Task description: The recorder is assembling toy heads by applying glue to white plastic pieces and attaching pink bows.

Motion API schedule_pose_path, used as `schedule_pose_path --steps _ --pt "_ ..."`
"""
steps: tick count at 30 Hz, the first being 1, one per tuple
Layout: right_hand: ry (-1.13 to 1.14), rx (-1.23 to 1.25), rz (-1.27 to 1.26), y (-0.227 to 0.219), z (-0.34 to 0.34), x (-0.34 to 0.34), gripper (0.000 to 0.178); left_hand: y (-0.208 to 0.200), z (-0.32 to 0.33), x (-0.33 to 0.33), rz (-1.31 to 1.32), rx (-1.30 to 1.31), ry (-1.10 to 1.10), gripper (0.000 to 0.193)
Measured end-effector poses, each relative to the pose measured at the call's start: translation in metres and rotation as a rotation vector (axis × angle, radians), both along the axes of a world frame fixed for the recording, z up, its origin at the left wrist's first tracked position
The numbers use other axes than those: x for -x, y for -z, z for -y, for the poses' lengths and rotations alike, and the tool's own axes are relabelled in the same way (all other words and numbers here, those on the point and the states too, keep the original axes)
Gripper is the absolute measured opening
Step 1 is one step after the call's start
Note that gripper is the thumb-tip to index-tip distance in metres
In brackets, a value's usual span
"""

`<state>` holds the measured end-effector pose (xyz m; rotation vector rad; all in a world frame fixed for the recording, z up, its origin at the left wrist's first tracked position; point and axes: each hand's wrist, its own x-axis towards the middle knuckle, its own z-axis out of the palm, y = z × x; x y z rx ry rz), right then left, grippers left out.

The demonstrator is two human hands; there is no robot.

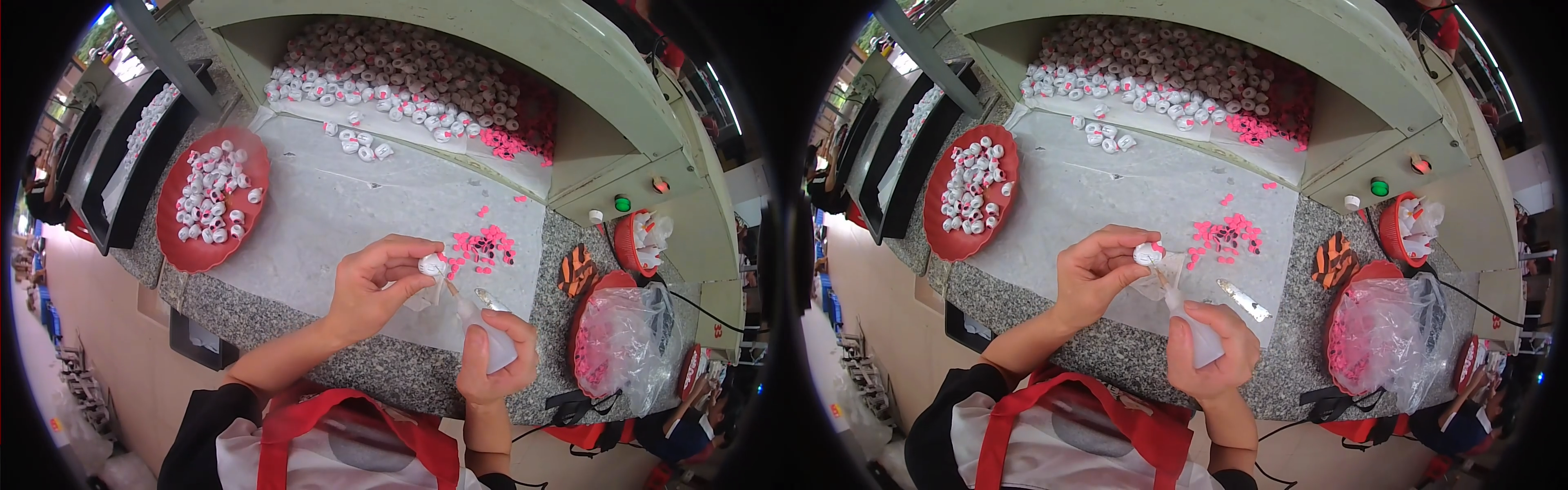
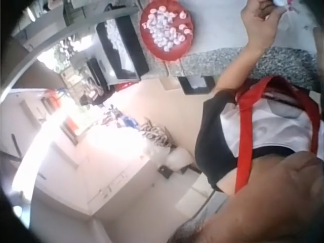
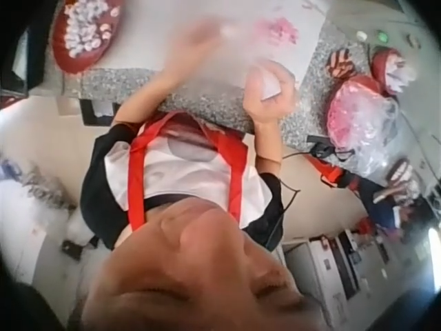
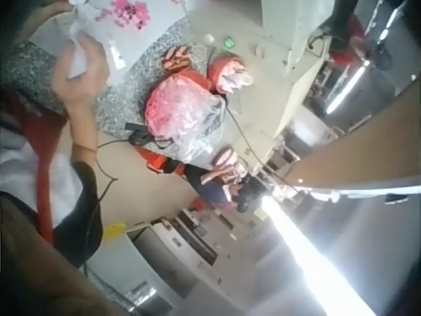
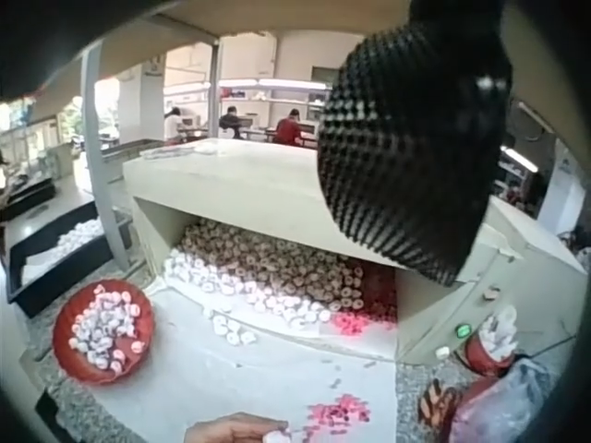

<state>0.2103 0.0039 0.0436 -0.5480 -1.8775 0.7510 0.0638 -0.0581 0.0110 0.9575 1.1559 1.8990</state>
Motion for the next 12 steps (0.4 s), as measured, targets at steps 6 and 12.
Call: schedule_pose_path --steps 6,12 --pt "-0.029 -0.055 -0.002 0.0017 -0.0004 0.0014 0.022 0.0012 0.0009 0.0002 -0.005 0.003 0.008 0.030" --pt "-0.046 -0.022 0.013 0.0003 -0.0016 -0.0017 0.023 0.0039 0.0005 0.0012 -0.033 -0.001 0.004 0.033"
